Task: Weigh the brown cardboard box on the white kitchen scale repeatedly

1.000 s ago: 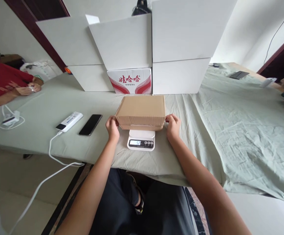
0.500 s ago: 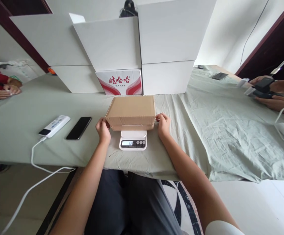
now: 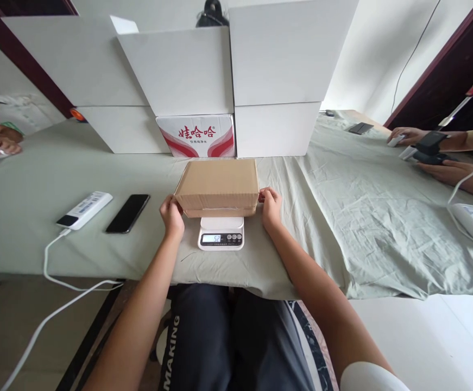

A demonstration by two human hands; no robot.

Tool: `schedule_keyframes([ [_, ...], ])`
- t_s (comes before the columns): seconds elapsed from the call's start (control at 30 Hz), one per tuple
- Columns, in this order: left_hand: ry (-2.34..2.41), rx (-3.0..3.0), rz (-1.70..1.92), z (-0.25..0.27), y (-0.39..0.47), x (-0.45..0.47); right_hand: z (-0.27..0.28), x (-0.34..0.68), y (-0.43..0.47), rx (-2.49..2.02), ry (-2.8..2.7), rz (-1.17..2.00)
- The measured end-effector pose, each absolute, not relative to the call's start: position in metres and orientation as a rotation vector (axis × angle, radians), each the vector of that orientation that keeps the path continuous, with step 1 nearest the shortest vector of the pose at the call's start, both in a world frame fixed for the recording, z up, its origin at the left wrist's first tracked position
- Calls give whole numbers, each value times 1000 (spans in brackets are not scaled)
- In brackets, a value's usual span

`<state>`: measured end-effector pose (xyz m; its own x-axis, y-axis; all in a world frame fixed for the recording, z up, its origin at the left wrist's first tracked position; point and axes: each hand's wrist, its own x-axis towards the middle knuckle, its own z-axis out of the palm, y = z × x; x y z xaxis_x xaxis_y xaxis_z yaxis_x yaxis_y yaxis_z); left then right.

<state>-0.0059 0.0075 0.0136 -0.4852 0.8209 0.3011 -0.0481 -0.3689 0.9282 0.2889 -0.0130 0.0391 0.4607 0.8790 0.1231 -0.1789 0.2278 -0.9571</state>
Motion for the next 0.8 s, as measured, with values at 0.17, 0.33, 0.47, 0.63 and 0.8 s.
schedule_keyframes([
  [0.17, 1241, 1118, 1909, 19, 10, -3, 40, 289, -13, -1068, -889, 829],
  [0.33, 1293, 1201, 1883, 19, -2, 7, 31, 286, -17, -1035, -979, 806],
  [0.47, 1244, 1367, 1850, 21, -25, 13, 31, 277, -27, -930, -975, 847],
  [0.63, 1302, 1400, 1841, 44, -6, 18, 51, 275, -7, -824, -991, 848],
  [0.8, 1359, 1294, 1739, 41, 64, 31, 42, 268, 57, -834, -905, 737],
])
